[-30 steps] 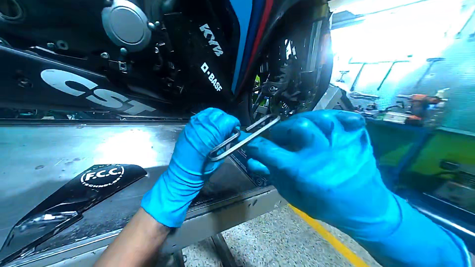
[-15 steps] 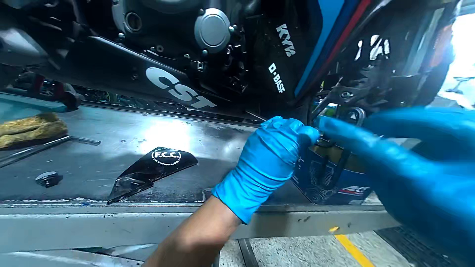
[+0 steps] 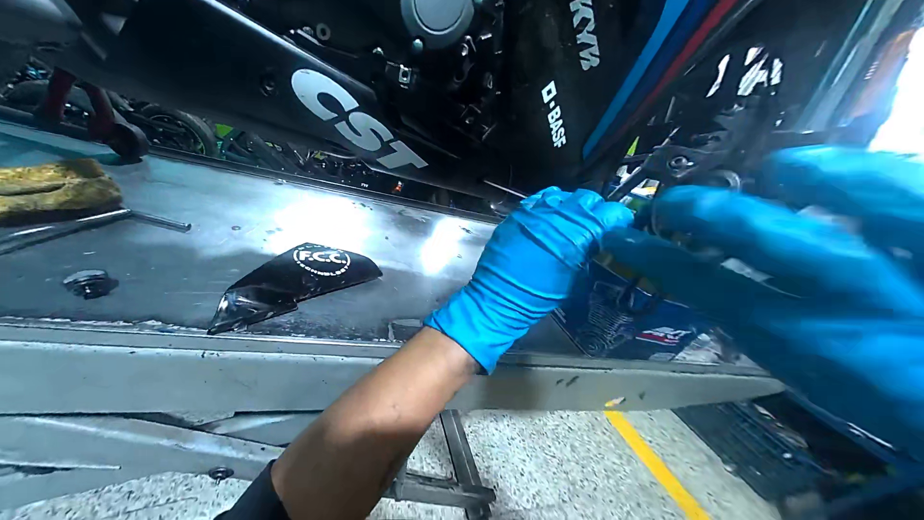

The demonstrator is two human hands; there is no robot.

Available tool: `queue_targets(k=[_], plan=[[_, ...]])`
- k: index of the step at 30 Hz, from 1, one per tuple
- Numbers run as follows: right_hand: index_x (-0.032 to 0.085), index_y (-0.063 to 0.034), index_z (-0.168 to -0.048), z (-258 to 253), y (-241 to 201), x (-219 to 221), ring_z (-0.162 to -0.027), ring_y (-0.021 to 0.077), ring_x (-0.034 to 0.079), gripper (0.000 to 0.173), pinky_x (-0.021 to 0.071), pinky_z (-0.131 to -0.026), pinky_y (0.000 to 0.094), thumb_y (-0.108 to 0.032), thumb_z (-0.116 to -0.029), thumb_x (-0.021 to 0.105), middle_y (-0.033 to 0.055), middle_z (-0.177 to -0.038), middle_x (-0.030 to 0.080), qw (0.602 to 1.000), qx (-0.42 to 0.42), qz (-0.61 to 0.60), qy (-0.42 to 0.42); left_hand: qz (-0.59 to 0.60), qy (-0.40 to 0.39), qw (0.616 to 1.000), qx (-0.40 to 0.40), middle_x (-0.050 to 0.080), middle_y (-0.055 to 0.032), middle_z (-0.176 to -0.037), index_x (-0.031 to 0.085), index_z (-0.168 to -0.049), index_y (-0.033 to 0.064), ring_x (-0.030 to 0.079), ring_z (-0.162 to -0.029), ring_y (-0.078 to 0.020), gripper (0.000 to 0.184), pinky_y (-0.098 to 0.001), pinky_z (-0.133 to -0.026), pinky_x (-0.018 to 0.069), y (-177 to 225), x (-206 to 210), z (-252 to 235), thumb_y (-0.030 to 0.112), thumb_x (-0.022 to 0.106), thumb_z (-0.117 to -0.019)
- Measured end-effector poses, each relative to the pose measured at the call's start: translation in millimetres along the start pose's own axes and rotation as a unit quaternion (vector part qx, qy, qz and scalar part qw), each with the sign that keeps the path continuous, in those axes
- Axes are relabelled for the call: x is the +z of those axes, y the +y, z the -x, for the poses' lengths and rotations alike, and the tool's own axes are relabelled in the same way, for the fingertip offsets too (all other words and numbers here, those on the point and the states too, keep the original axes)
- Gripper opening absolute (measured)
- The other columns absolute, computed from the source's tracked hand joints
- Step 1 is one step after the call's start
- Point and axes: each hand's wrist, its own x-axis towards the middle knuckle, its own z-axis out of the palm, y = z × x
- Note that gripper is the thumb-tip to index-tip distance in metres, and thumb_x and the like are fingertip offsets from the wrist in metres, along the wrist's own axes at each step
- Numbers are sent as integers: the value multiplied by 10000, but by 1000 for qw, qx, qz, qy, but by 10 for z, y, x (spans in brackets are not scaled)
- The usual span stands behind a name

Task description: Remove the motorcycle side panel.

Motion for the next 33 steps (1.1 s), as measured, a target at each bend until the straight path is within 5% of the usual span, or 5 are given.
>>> queue_targets(k=[6, 13, 18, 25, 33], plan=[[478, -153, -1532, -445, -395, 128, -543, 53, 597, 467, 525, -471, 245, -175, -1066, 497, 13, -879, 695, 914, 268, -290, 93, 8, 17, 1000, -18, 733, -129, -909, 763, -924, 32, 699, -944, -266, 202, -381, -963, 512, -1, 61, 42, -103, 645, -832], [493, -177, -1522, -58, -43, 135, -1155, 539, 542, 636, 417, -890, 691, -551, -1017, 399, 269, -1253, 579, 992, 121, 39, 7, -12, -23, 999, -33, 739, -122, -939, 774, -971, 42, 699, -953, -267, 221, -391, -939, 525, 27, -8, -41, -98, 644, -859], [620, -98, -644, -298, -274, 174, -528, 225, 615, 609, 438, -470, 444, -393, -1099, 343, 67, -592, 622, 951, 265, -147, 55, -3, -13, 999, -41, 745, -132, -961, 769, -978, 32, 705, -990, -279, 252, -423, -1021, 495, 24, 61, 18, -126, 635, -834], [513, -122, -1506, -135, -10, -38, -1303, 477, 540, 644, 387, -1080, 663, -534, -1011, 497, 237, -1377, 597, 997, 76, 10, -11, -6, -29, 999, -32, 744, -132, -960, 762, -973, 29, 708, -986, -274, 205, -433, -1031, 492, -22, 44, 20, -100, 644, -866], [735, -55, -879, -84, -362, 321, -728, 264, 692, 433, 540, -673, 462, -287, -1070, 423, 106, -784, 711, 977, 60, -161, 126, -10, -37, 998, -52, 743, -125, -942, 758, -953, 37, 713, -980, -281, 229, -469, -1097, 451, -47, 102, 41, -120, 633, -842]])
